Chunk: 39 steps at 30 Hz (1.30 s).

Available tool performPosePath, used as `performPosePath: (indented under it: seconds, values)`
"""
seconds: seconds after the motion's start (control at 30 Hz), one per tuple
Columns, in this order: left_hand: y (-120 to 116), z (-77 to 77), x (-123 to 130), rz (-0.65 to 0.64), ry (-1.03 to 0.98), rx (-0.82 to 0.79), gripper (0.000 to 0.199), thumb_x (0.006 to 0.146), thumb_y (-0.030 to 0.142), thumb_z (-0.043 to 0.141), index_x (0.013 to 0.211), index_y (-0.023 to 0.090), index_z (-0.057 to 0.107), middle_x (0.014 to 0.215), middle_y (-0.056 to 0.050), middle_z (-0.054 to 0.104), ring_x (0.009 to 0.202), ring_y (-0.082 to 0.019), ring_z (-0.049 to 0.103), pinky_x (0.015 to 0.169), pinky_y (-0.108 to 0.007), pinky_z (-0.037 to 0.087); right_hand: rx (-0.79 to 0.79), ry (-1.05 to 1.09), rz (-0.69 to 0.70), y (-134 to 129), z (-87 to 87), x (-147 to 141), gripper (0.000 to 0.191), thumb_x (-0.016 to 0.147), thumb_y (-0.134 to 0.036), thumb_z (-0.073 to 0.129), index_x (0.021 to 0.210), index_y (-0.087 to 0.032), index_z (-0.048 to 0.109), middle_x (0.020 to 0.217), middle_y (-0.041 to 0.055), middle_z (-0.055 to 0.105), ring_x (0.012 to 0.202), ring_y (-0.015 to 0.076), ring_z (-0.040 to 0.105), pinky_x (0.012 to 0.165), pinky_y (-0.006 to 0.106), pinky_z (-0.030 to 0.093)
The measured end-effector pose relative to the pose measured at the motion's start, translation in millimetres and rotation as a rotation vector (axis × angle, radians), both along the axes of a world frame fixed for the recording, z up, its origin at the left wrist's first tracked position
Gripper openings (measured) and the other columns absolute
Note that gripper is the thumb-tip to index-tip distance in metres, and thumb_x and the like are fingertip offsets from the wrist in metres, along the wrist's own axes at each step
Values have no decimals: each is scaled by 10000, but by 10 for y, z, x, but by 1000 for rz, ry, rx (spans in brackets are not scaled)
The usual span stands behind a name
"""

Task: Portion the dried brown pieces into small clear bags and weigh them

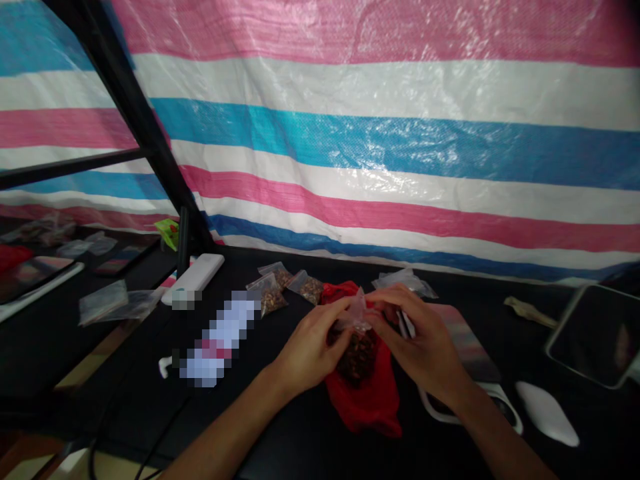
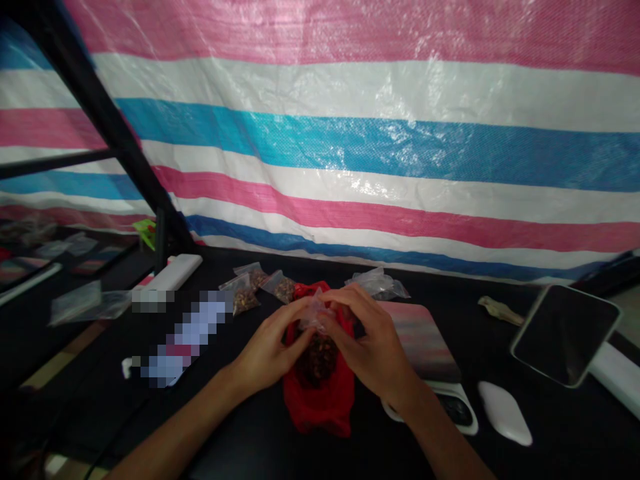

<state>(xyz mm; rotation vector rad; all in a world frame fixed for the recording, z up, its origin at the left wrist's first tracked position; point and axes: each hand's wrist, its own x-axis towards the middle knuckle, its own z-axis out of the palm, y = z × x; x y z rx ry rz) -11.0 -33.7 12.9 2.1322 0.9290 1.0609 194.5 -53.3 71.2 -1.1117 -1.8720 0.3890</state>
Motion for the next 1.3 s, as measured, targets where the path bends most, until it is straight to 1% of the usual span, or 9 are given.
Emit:
performPosePath:
  seconds: [0.13, 0.23, 0.33, 0.5, 0.7, 0.93, 1.07, 1.17, 1.3]
  values:
    - [27, 42, -9, 142, -6, 64, 603, 951, 321, 696, 1499, 270, 451, 1272, -73, 715, 1227, -253, 657, 1095, -446, 502, 90, -33, -160, 63, 10, 114, 115, 983, -306, 642, 1060, -281, 725, 930, 23, 714, 836, 195, 639, 792, 348, 520]
    - [83, 76, -53, 393, -17, 35, 468, 1014, 367, 588, 1451, 234, 485, 1184, -84, 709, 1092, -248, 690, 997, -431, 535, 123, 19, -378, 184, -27, 276, 163, 981, -366, 627, 1059, -263, 729, 947, 32, 729, 869, 207, 655, 845, 365, 516]
    - [143, 97, -114, 493, 38, -74, 361, 1051, 407, 502, 1361, 227, 546, 1038, -58, 726, 904, -236, 719, 829, -376, 549, 117, 93, -541, 328, -75, 540, 238, 981, -427, 607, 1053, -231, 721, 969, 55, 748, 850, 215, 675, 799, 360, 530]
    - [155, 73, -116, 431, 82, -225, 347, 1014, 395, 558, 1322, 237, 548, 904, -15, 718, 687, -196, 691, 622, -293, 466, 90, 171, -794, 494, -160, 1101, 335, 946, -460, 586, 1105, -190, 707, 999, 112, 774, 881, 266, 727, 809, 396, 559]
    - [107, 4, 23, 189, -141, -346, 358, 920, 170, 580, 1272, 231, 566, 819, 31, 645, 770, -161, 667, 694, -255, 489, -80, 19, -855, 603, -383, 1585, 222, 806, -363, 638, 935, -223, 752, 833, 96, 779, 765, 294, 726, 767, 434, 560]
    - [161, -104, -12, 393, -109, -238, 270, 941, 248, 617, 1209, 217, 602, 1107, -66, 639, 941, -210, 638, 832, -342, 509, -40, -138, -687, 598, -329, 1384, 307, 869, -358, 563, 1065, -195, 734, 1050, 146, 747, 931, 304, 686, 919, 484, 518]
    - [157, -192, -14, 282, -69, -297, 429, 918, 232, 655, 1336, 236, 554, 1097, -62, 665, 1022, -238, 637, 899, -373, 494, -140, -226, -269, 248, -21, 843, 257, 930, -468, 628, 1058, -275, 738, 1007, 46, 764, 875, 228, 684, 819, 356, 556]
    - [160, -174, 30, 219, -151, -389, 342, 924, 188, 600, 1263, 227, 575, 869, 2, 633, 842, -195, 630, 782, -322, 482, -429, -412, 200, -161, 176, 363, 328, 870, -386, 773, 1187, -357, 692, 1218, -4, 733, 1088, 228, 670, 966, 347, 527]
    - [178, -53, 44, 253, -331, -359, 200, 885, 165, 592, 1081, 204, 603, 773, 39, 549, 728, -156, 569, 720, -291, 457, -532, -557, 400, -499, 209, -63, 409, 796, -225, 836, 1157, -356, 695, 1280, -16, 712, 1228, 265, 624, 1097, 394, 447]
